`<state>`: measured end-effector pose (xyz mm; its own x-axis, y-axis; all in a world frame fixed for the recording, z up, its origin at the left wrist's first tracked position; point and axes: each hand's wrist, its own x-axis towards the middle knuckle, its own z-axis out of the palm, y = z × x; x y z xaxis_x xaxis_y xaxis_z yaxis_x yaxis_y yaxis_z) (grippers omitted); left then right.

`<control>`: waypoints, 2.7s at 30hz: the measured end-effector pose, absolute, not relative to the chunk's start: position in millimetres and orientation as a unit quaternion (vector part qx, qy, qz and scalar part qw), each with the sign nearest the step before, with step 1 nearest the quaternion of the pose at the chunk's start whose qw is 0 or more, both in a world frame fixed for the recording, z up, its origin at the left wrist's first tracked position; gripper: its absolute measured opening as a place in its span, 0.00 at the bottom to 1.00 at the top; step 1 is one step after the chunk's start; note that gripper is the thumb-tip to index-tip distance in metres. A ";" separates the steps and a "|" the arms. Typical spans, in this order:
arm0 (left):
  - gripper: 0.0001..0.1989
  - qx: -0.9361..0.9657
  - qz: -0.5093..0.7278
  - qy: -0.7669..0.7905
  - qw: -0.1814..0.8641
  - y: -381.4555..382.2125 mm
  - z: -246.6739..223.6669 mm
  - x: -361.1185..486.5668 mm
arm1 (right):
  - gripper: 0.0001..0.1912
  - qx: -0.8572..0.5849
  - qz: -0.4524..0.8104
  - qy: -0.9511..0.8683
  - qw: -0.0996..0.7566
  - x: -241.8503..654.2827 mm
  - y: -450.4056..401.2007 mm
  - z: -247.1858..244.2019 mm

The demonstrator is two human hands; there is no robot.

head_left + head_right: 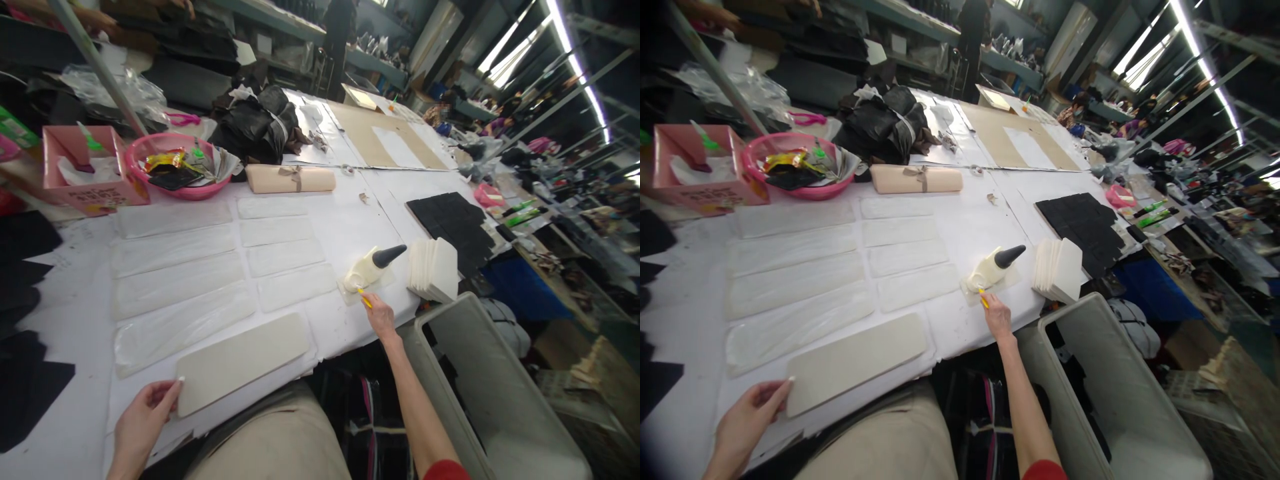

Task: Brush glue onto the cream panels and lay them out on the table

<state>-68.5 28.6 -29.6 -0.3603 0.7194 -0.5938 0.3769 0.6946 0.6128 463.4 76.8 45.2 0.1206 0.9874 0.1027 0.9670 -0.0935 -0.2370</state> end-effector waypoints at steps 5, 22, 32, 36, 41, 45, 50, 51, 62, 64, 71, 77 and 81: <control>0.26 0.320 0.215 0.793 0.472 31.1 -31.2 -69.0 | 0.15 -0.767 0.090 -0.567 0.286 454.0 61.4 43.1; 0.22 0.307 0.295 0.752 0.502 36.2 -18.5 -61.9 | 0.19 -0.687 0.276 -0.017 0.672 406.6 39.8 28.0; 0.17 0.313 0.302 0.700 0.566 41.5 -14.3 -70.1 | 0.22 -0.663 0.478 -0.283 0.502 232.1 -0.6 55.5; 0.18 0.306 0.284 0.675 0.608 47.5 -12.8 -76.9 | 0.19 -0.609 0.552 -0.375 0.427 178.7 -13.6 54.5; 0.17 0.317 0.261 0.659 0.629 55.4 -15.1 -82.7 | 0.16 -0.580 0.592 -0.420 0.371 142.7 -19.5 48.2; 0.16 0.327 0.256 0.655 0.631 56.9 -19.6 -84.6 | 0.15 -0.577 0.590 -0.440 0.355 129.8 -19.3 43.4; 0.16 0.324 0.262 0.653 0.632 55.6 -22.8 -85.6 | 0.17 -0.596 0.573 -0.433 0.358 134.4 -21.0 43.3; 0.16 0.325 0.263 0.652 0.633 55.7 -22.4 -85.8 | 0.17 -0.605 0.563 -0.432 0.362 139.6 -21.6 43.6; 0.18 0.336 0.258 0.649 0.632 56.8 -22.2 -87.1 | 0.22 -0.777 0.299 -0.386 0.398 261.4 -32.4 48.4; 0.18 0.336 0.262 0.649 0.630 56.0 -22.6 -87.0 | 0.21 -0.792 0.239 -0.415 0.378 263.1 -34.5 56.4; 0.18 0.333 0.263 0.645 0.636 55.4 -23.2 -88.0 | 0.15 -0.677 0.379 -0.496 0.391 172.9 -14.2 70.1; 0.18 0.323 0.257 0.647 0.641 56.7 -23.6 -87.6 | 0.17 -0.608 0.483 -0.476 0.413 113.3 22.2 50.1; 0.17 0.316 0.262 0.650 0.640 56.4 -23.9 -87.0 | 0.20 -0.610 0.524 -0.413 0.426 102.6 34.2 31.0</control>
<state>-87.0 56.4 -23.9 0.0185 0.7461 -0.6656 0.0744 0.6629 0.7450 102.6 34.2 31.0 0.1080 0.9515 -0.2882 0.0580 -0.2955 -0.9536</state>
